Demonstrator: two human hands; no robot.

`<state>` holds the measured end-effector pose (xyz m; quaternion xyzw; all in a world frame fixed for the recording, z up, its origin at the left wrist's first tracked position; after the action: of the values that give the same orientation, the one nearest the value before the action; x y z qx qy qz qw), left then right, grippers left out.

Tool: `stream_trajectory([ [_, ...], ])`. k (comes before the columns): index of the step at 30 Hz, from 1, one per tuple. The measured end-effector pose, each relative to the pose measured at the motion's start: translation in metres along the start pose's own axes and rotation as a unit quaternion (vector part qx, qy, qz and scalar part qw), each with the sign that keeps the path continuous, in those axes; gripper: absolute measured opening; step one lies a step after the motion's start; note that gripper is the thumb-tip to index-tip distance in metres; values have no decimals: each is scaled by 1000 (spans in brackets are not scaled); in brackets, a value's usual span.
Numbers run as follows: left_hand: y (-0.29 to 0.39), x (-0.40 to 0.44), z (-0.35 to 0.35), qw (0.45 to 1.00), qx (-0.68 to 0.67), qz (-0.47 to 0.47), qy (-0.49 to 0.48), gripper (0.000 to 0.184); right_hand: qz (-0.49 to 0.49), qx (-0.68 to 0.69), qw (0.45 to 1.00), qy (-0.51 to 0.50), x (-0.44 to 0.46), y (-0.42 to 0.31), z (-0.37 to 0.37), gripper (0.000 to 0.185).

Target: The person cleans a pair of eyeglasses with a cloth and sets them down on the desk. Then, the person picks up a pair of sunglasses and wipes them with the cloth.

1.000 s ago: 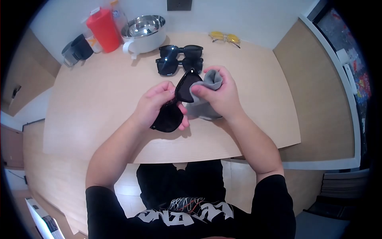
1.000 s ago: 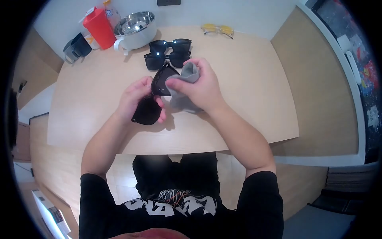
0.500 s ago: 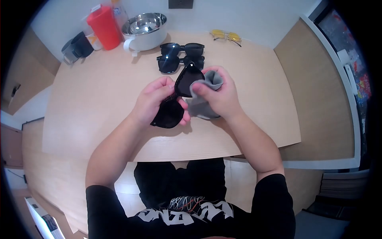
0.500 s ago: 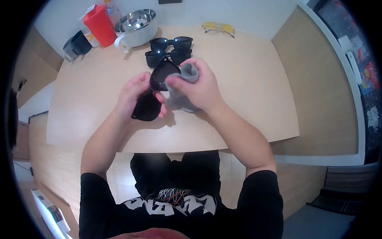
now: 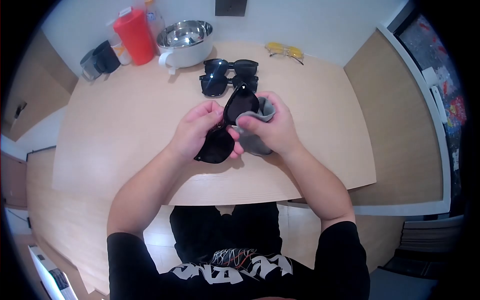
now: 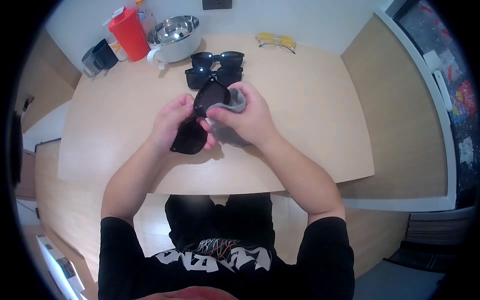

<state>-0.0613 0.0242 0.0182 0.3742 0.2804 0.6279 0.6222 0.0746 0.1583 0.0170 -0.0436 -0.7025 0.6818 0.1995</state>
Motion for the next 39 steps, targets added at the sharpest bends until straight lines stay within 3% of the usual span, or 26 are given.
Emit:
stream_trajectory([
  [2, -1, 0, 0, 1000, -5, -4, -12, 14, -10, -73, 996, 56, 2, -1, -11, 41],
  [6, -1, -1, 4, 1000, 11, -13, 10, 15, 6, 3, 997, 79, 2, -8, -14, 41],
  [10, -2, -1, -3, 999, -9, 14, -35, 14, 3, -8, 1000, -14, -1, -3, 2, 40],
  [12, -5, 0, -5, 999, -12, 20, -42, 14, 32, 62, 996, -56, -4, -12, 10, 41],
  [19, -9, 0, 0, 999, 10, -14, -50, 17, -3, -3, 996, 89, 2, -7, -16, 37],
  [22, -9, -1, 3, 999, 6, -27, -35, 17, 3, 13, 998, 60, 2, -6, -12, 39],
  [25, -10, -1, 0, 999, 7, -19, -48, 14, 38, 5, 998, -58, 1, 0, -1, 42],
  [28, -9, -1, 0, 998, 35, -26, -39, 14, 25, -3, 999, -40, 3, 4, -1, 42],
  [31, -12, 0, -1, 998, -12, -24, -51, 14, 13, -33, 998, 46, 4, 4, -11, 37],
  [34, -13, 0, 0, 999, 5, -28, -42, 14, 9, 11, 996, 83, 4, -2, -15, 30],
  [39, -10, -3, 3, 999, 8, -22, -38, 14, 17, 36, 999, -30, 2, 0, -3, 26],
])
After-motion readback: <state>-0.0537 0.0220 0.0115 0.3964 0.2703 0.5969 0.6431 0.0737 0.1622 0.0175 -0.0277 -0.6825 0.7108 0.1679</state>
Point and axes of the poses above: each hand's wrist, its own x-axis towards the middle knuckle, its own z-axis out of the palm, y = z × x, the point moved 2 cm from there along x, towards the middle knuckle, and after that the axes turned 15 degrees about -y, right-handed, at the moved point
